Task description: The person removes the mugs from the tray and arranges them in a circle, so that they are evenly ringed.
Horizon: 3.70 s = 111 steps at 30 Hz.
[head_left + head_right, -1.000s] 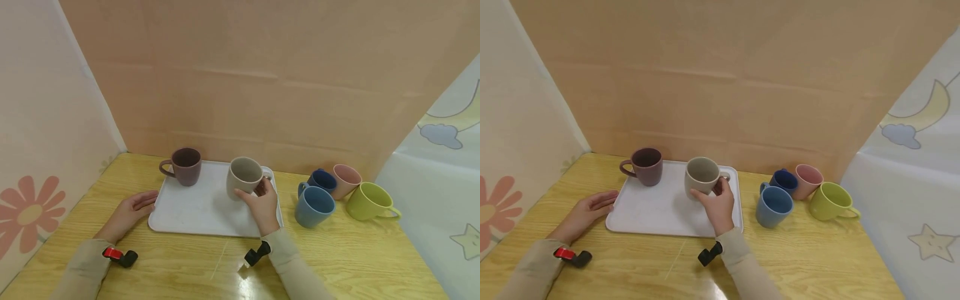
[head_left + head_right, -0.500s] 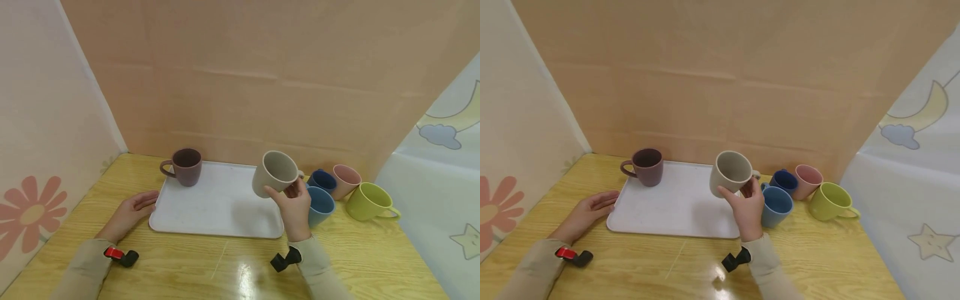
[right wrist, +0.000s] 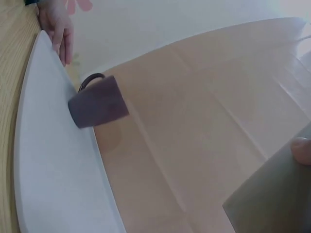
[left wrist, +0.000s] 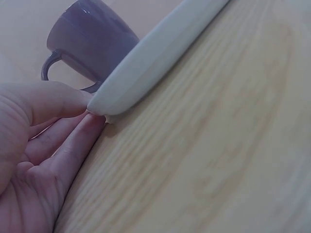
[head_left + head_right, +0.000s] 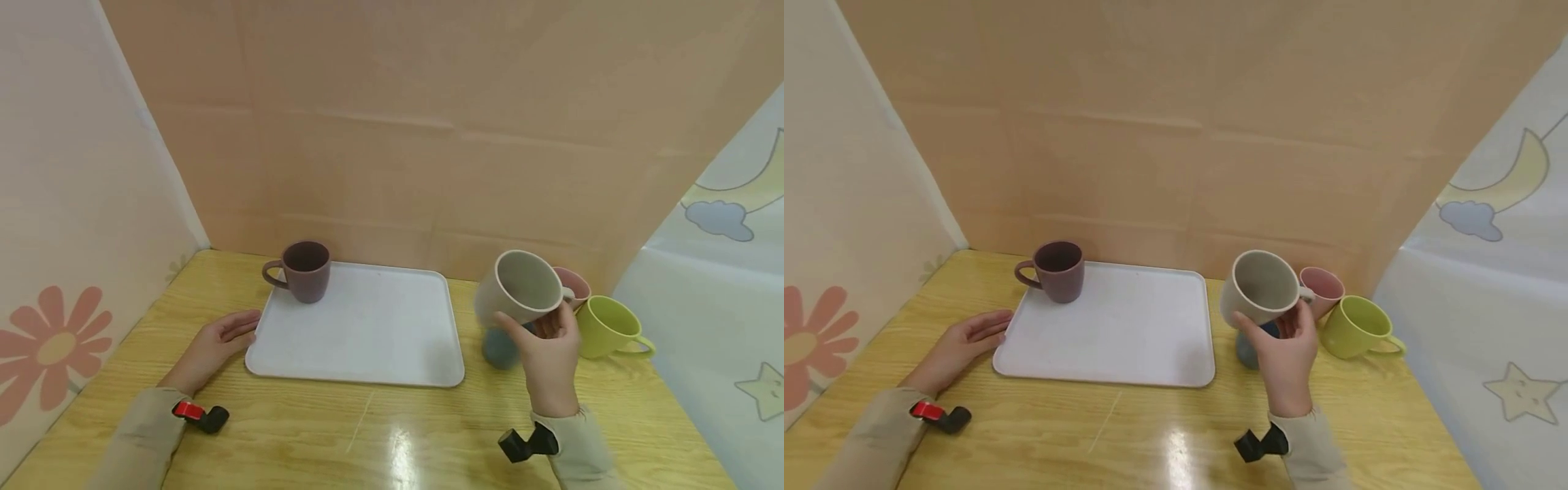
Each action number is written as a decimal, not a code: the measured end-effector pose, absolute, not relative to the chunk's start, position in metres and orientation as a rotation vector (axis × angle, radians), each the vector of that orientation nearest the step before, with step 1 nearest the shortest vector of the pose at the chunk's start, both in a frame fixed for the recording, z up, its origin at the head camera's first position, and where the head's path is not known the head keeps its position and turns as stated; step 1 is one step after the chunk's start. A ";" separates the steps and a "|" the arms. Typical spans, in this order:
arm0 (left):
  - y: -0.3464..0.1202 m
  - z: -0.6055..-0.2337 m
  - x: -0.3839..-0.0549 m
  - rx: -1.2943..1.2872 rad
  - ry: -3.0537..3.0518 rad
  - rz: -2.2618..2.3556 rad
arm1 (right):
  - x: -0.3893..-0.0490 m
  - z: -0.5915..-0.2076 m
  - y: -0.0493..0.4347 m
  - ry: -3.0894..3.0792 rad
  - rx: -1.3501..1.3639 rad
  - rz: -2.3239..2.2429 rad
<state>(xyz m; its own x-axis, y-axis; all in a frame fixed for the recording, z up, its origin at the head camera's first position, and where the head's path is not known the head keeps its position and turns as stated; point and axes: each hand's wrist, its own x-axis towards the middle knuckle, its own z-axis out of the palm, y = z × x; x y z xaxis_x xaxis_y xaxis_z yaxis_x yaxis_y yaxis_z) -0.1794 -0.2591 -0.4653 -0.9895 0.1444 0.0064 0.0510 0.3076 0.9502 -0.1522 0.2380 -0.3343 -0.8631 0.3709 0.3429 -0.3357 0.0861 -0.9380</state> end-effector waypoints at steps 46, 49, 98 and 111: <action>-0.258 -0.462 -0.177 0.202 2.473 1.816 | -0.125 -0.402 0.350 -1.687 -0.643 1.824; -0.258 -0.462 -0.178 0.191 2.485 1.806 | -0.127 -0.408 0.352 -1.701 -0.683 1.821; -0.259 -0.462 -0.177 0.205 2.456 1.840 | -0.120 -0.413 0.364 -1.961 -0.830 1.717; -0.260 -0.466 -0.178 0.188 2.462 1.817 | -0.096 -0.401 0.309 -1.674 -0.566 2.010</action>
<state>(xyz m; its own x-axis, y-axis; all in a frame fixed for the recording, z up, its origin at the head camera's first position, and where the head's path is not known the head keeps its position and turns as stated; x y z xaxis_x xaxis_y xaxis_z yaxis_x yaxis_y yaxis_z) -0.1777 -0.2597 -0.4657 -0.9896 0.1432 0.0119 0.0536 0.2907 0.9553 -0.0964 0.3092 -0.4011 -0.8090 0.5874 -0.0203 -0.0861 -0.1527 -0.9845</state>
